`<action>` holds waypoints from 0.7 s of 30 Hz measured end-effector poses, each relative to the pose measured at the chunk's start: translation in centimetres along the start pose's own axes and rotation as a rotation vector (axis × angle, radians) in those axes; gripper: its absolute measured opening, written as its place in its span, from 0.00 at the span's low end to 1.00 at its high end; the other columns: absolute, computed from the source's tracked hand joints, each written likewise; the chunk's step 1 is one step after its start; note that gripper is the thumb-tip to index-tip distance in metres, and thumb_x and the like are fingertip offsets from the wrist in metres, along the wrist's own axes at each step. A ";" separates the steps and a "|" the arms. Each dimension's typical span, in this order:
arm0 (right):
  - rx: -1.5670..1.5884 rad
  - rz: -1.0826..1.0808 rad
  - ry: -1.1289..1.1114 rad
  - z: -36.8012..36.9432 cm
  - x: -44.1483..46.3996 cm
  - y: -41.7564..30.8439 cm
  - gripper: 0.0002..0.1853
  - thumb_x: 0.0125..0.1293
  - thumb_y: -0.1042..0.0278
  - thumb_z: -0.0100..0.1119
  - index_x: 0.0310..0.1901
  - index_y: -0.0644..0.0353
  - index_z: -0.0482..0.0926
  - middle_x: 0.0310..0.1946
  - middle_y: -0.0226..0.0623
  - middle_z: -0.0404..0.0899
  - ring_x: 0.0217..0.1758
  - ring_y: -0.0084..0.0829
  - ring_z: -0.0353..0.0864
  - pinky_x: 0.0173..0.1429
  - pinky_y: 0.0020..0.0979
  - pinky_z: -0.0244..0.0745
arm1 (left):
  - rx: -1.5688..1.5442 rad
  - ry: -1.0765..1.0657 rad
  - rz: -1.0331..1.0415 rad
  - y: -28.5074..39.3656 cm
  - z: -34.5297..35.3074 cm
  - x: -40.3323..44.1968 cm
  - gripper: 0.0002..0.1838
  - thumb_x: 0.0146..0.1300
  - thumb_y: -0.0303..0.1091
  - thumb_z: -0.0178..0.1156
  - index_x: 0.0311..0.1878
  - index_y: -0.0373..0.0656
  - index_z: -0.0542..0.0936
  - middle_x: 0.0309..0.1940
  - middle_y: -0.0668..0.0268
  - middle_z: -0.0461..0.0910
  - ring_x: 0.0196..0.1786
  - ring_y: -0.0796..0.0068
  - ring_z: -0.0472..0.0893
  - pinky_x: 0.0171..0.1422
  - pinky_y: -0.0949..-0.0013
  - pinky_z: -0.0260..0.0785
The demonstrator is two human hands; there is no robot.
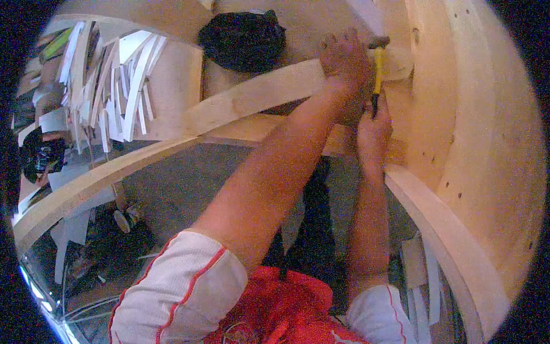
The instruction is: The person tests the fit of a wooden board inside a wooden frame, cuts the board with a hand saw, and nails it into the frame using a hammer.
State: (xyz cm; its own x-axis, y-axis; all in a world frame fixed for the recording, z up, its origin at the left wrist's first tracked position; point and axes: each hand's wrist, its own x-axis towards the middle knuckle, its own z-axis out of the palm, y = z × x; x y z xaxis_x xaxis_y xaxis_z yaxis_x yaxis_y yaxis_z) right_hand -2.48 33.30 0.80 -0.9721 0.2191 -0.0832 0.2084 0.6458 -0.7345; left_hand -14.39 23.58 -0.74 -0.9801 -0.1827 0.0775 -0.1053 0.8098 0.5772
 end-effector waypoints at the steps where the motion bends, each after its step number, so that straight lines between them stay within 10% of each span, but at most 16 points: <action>1: -0.026 -0.030 0.033 0.2 0.0 0.3 0.24 0.77 0.65 0.53 0.70 0.62 0.73 0.58 0.56 0.83 0.62 0.57 0.81 0.66 0.47 0.75 | 0.088 -0.097 0.006 -0.1 -0.3 -0.1 0.19 0.68 0.37 0.57 0.60 0.46 0.76 0.52 0.53 0.83 0.53 0.47 0.84 0.61 0.42 0.73; 8: -0.039 0.258 -0.040 -1.7 -1.6 -4.3 0.25 0.77 0.66 0.55 0.73 0.62 0.70 0.64 0.57 0.78 0.64 0.56 0.80 0.66 0.43 0.75 | 0.139 -0.364 0.246 -2.8 -0.2 -0.5 0.17 0.76 0.45 0.49 0.59 0.55 0.82 0.54 0.58 0.87 0.57 0.50 0.86 0.62 0.41 0.75; 21: 0.021 -0.045 0.294 0.1 -2.3 -3.8 0.29 0.79 0.72 0.50 0.79 0.54 0.62 0.57 0.54 0.82 0.54 0.47 0.85 0.57 0.40 0.78 | 0.100 -0.510 -0.018 -1.2 -4.6 1.1 0.27 0.80 0.54 0.41 0.52 0.45 0.84 0.48 0.50 0.87 0.55 0.44 0.86 0.60 0.45 0.76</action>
State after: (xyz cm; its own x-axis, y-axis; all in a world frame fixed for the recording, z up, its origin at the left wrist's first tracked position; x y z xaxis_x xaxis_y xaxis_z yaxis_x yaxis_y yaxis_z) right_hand -1.05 30.25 3.71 -0.9067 0.3956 0.1462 0.1609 0.6450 -0.7471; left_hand -14.55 19.89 2.38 -0.9327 0.0776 -0.3523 -0.1141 0.8629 0.4923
